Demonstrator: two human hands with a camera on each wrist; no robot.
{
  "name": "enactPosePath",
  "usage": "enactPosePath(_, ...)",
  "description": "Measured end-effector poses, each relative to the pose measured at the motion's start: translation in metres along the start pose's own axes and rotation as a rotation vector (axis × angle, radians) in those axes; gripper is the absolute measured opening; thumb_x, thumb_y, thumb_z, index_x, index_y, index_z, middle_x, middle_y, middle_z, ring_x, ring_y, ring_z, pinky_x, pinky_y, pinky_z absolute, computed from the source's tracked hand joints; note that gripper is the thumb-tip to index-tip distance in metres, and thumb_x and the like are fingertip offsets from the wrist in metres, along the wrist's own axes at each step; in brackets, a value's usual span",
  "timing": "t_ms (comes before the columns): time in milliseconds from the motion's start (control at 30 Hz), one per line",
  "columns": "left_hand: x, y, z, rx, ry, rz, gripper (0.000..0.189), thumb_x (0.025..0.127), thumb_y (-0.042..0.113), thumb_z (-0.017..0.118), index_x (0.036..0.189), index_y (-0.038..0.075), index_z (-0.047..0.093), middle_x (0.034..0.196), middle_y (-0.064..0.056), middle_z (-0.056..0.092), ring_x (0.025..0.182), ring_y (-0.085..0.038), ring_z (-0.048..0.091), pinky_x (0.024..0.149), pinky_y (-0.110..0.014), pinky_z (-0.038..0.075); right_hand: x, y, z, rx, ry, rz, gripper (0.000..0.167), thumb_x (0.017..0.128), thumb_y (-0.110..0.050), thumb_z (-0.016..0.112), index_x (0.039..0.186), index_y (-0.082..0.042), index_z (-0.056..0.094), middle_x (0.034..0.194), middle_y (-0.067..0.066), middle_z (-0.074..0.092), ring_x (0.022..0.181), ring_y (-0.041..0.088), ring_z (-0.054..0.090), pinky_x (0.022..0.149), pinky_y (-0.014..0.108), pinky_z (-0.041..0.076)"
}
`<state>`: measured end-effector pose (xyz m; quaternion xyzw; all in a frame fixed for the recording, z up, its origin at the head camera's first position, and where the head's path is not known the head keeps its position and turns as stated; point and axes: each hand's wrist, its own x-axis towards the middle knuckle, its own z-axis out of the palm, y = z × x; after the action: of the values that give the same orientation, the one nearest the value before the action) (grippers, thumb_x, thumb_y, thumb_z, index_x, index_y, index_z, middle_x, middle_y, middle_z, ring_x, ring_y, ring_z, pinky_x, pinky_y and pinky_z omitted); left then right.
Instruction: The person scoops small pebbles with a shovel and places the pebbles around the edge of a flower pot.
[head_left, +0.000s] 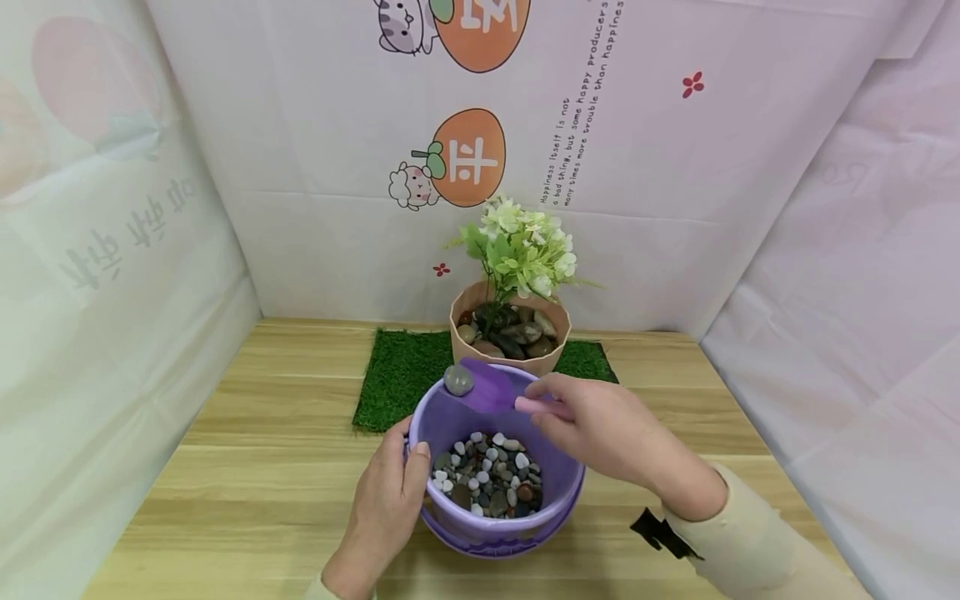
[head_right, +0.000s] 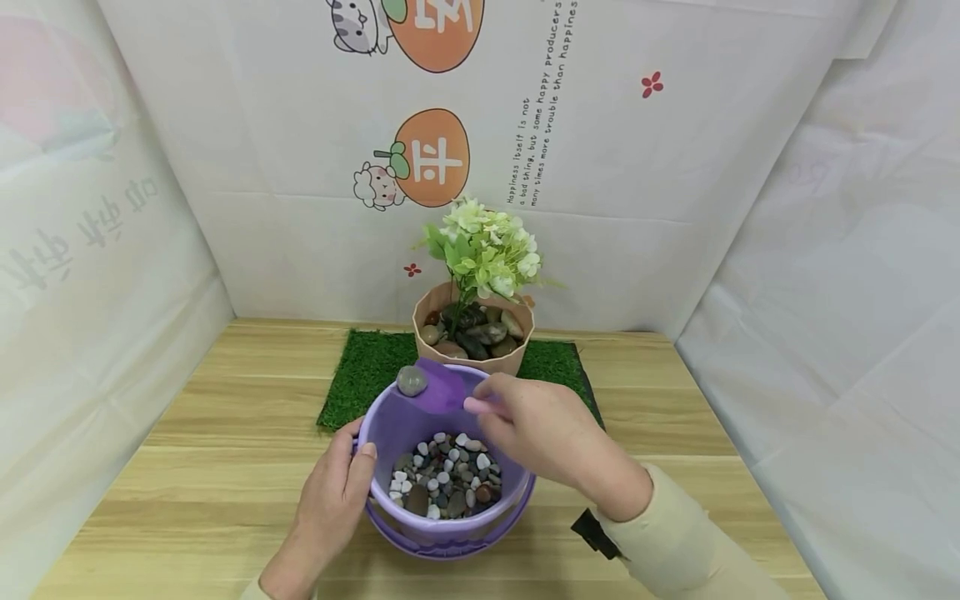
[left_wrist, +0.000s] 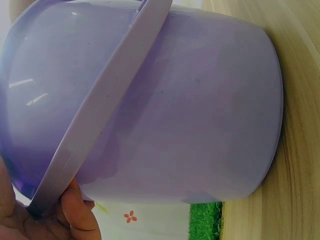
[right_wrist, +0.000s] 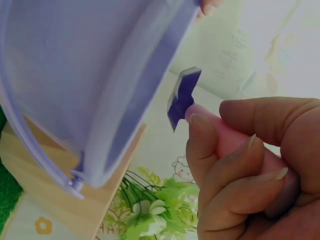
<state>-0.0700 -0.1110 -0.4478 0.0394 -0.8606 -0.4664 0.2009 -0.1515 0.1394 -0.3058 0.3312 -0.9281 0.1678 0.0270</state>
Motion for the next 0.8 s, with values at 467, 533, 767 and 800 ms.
enactPosePath(467, 0.0, 0.0, 0.0, -0.005, 0.005, -0.001, 0.044, 0.108, 0.027, 0.049, 0.147, 0.009, 0.053, 0.138, -0.014, 0.067, 0.122, -0.032, 0.067, 0.099, -0.053, 0.056, 0.015, 0.002, -0.01, 0.028, 0.049, 0.054, 0.025, 0.103, -0.034, 0.063, 0.123, -0.024, 0.074, 0.113, -0.006, 0.078, 0.092, 0.009, 0.071, 0.076, 0.039, 0.054)
enactPosePath(533, 0.0, 0.0, 0.0, -0.003, 0.007, -0.001, 0.043, 0.108, 0.027, 0.049, 0.147, 0.009, 0.053, 0.137, -0.014, 0.067, 0.121, -0.032, 0.067, 0.099, -0.053, 0.057, 0.018, 0.002, -0.01, 0.029, 0.054, 0.062, 0.026, 0.104, -0.038, 0.063, 0.122, -0.022, 0.074, 0.112, -0.005, 0.079, 0.098, 0.013, 0.073, 0.079, 0.042, 0.057)
enactPosePath(767, -0.001, -0.001, 0.001, -0.001, 0.005, 0.0, 0.044, 0.108, 0.027, 0.049, 0.147, 0.008, 0.053, 0.137, -0.014, 0.067, 0.12, -0.032, 0.067, 0.098, -0.052, 0.057, 0.026, 0.005, -0.008, -0.006, 0.09, 0.053, 0.024, 0.104, -0.035, 0.063, 0.116, -0.017, 0.075, 0.109, 0.001, 0.079, 0.098, 0.022, 0.075, 0.082, 0.049, 0.059)
enactPosePath(800, -0.001, 0.0, 0.001, -0.001, 0.005, 0.0, 0.044, 0.108, 0.027, 0.049, 0.147, 0.008, 0.053, 0.136, -0.014, 0.067, 0.12, -0.032, 0.067, 0.098, -0.052, 0.057, 0.027, 0.006, -0.008, -0.014, 0.096, 0.051, 0.024, 0.104, -0.034, 0.063, 0.115, -0.017, 0.075, 0.108, 0.001, 0.079, 0.097, 0.022, 0.076, 0.081, 0.049, 0.059)
